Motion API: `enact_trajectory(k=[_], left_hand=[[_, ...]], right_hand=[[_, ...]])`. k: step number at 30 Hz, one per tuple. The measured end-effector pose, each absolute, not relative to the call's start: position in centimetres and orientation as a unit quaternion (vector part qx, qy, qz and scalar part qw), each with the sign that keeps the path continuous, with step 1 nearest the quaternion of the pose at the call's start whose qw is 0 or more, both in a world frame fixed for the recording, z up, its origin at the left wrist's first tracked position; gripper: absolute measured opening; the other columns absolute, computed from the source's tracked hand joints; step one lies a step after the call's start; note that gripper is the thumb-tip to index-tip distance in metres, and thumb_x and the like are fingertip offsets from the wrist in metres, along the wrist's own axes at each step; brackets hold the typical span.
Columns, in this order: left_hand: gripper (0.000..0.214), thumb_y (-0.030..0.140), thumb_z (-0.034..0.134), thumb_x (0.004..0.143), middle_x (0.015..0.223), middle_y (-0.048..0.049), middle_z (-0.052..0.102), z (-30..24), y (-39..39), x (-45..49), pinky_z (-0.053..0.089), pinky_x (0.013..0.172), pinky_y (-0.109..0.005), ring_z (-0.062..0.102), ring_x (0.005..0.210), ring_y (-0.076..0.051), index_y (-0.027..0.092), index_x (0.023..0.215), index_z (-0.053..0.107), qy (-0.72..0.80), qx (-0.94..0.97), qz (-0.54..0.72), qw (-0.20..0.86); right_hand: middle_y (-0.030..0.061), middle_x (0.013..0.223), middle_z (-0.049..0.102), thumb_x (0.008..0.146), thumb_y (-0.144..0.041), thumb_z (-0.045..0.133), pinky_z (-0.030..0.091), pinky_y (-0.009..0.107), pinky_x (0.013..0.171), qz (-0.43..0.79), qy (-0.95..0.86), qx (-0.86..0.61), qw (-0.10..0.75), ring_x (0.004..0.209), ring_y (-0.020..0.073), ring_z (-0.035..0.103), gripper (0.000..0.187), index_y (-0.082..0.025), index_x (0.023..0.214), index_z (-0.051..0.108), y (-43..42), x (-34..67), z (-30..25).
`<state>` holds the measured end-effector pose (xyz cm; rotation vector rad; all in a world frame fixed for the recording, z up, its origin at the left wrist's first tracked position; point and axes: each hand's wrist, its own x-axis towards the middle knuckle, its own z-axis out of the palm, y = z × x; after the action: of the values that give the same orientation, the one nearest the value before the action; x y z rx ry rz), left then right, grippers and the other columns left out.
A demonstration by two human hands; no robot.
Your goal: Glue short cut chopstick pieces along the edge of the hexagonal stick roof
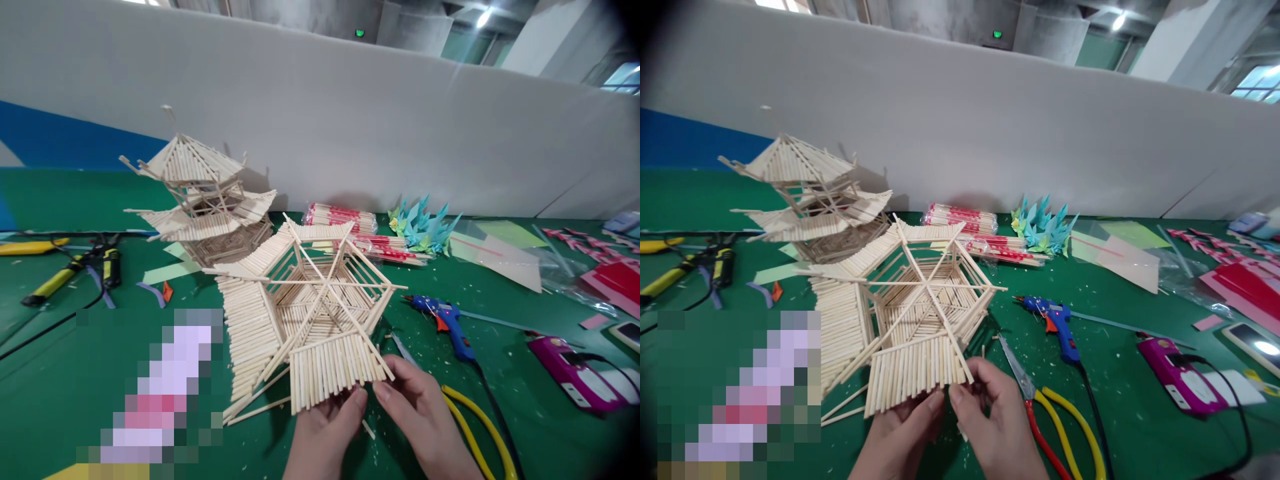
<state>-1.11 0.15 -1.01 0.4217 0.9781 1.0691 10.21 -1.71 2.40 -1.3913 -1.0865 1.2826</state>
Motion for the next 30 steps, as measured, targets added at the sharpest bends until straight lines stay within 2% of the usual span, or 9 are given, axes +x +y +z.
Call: enact_trajectory(k=[2, 4, 7, 9, 12, 17, 23, 25, 30], left_hand=[[0.028, 0.027, 0.079, 0.049, 0.053, 0.0006, 0.061, -0.6, 0.1, -1.6, 0.039, 0.042, -0.019, 0.051, 0.048, -0.011, 0.014, 0.07, 0.065, 0.447, 0.209, 0.481, 0.725], [0.028, 0.028, 0.079, 0.049, 0.048, 0.0026, 0.056, -0.1, 0.1, -2.1, 0.032, 0.036, -0.017, 0.041, 0.041, -0.007, 0.012, 0.066, 0.063, 0.451, 0.223, 0.483, 0.716], [0.03, 0.03, 0.078, 0.049, 0.049, 0.0026, 0.054, 0.5, 0.2, -2.4, 0.032, 0.038, -0.018, 0.039, 0.043, -0.007, 0.011, 0.068, 0.064, 0.464, 0.23, 0.484, 0.705], [0.031, 0.032, 0.078, 0.049, 0.054, 0.0006, 0.058, 0.7, 0.2, -2.4, 0.035, 0.041, -0.02, 0.043, 0.047, -0.009, 0.012, 0.069, 0.064, 0.473, 0.214, 0.482, 0.706], [0.029, 0.033, 0.077, 0.05, 0.062, -0.0026, 0.063, 0.3, 0.4, -2.2, 0.039, 0.047, -0.022, 0.051, 0.052, -0.013, 0.013, 0.067, 0.064, 0.489, 0.187, 0.48, 0.704], [0.024, 0.036, 0.073, 0.054, 0.06, -0.0035, 0.064, -1.0, 0.6, -2.1, 0.043, 0.053, -0.026, 0.056, 0.056, -0.017, 0.015, 0.065, 0.066, 0.493, 0.211, 0.471, 0.701], [0.038, 0.032, 0.075, 0.05, 0.075, -0.0092, 0.07, -0.9, 0.9, -2.1, 0.046, 0.067, -0.033, 0.062, 0.073, -0.026, 0.015, 0.083, 0.068, 0.507, 0.209, 0.469, 0.692], [0.038, 0.033, 0.075, 0.05, 0.073, -0.0088, 0.069, -0.8, 1.0, -2.1, 0.046, 0.066, -0.033, 0.061, 0.071, -0.025, 0.015, 0.083, 0.068, 0.507, 0.212, 0.469, 0.692], [0.032, 0.041, 0.074, 0.052, 0.06, -0.0038, 0.062, -0.7, 0.7, -2.2, 0.04, 0.049, -0.026, 0.052, 0.054, -0.017, 0.014, 0.069, 0.066, 0.48, 0.227, 0.465, 0.708]], right_hand=[[-0.0006, 0.067, 0.054, 0.081, -0.035, 0.05, 0.042, 0.023, 0.062, 0.512, -0.449, -0.576, 0.453, 0.061, 0.0125, 0.047, 0.02, -0.018, 0.088, 0.058, -2.1, 10.6, 2.1], [-0.0012, 0.066, 0.053, 0.081, -0.036, 0.05, 0.041, 0.023, 0.064, 0.5, -0.448, -0.584, 0.456, 0.066, 0.0134, 0.049, 0.02, -0.019, 0.086, 0.058, -2.4, 10.7, 1.8], [-0.0019, 0.064, 0.053, 0.08, -0.035, 0.051, 0.042, 0.024, 0.07, 0.5, -0.44, -0.576, 0.474, 0.067, 0.0138, 0.051, 0.019, -0.018, 0.085, 0.058, -2.4, 10.3, 1.8], [-0.0001, 0.07, 0.058, 0.08, -0.034, 0.053, 0.043, 0.026, 0.072, 0.503, -0.428, -0.561, 0.499, 0.069, 0.0147, 0.053, 0.019, -0.018, 0.087, 0.059, -2.2, 9.7, 2.0], [0.0035, 0.078, 0.063, 0.079, -0.033, 0.054, 0.045, 0.025, 0.068, 0.492, -0.41, -0.553, 0.534, 0.072, 0.017, 0.057, 0.02, -0.017, 0.087, 0.06, -1.8, 8.9, 2.2], [0.0049, 0.076, 0.066, 0.076, -0.033, 0.057, 0.047, 0.025, 0.063, 0.46, -0.416, -0.562, 0.548, 0.068, 0.0172, 0.059, 0.021, -0.015, 0.085, 0.063, -1.5, 8.5, 1.9], [0.0044, 0.073, 0.068, 0.072, -0.035, 0.061, 0.048, 0.023, 0.059, 0.446, -0.388, -0.568, 0.572, 0.063, 0.0172, 0.06, 0.022, -0.016, 0.081, 0.066, -1.3, 8.1, 1.8], [0.0042, 0.073, 0.068, 0.072, -0.034, 0.062, 0.048, 0.023, 0.059, 0.447, -0.384, -0.566, 0.577, 0.064, 0.0171, 0.06, 0.021, -0.016, 0.081, 0.066, -1.2, 7.9, 1.9], [0.0042, 0.079, 0.069, 0.074, -0.034, 0.06, 0.048, 0.024, 0.063, 0.466, -0.392, -0.548, 0.573, 0.072, 0.0186, 0.062, 0.021, -0.017, 0.086, 0.065, -1.5, 8.2, 2.1]])
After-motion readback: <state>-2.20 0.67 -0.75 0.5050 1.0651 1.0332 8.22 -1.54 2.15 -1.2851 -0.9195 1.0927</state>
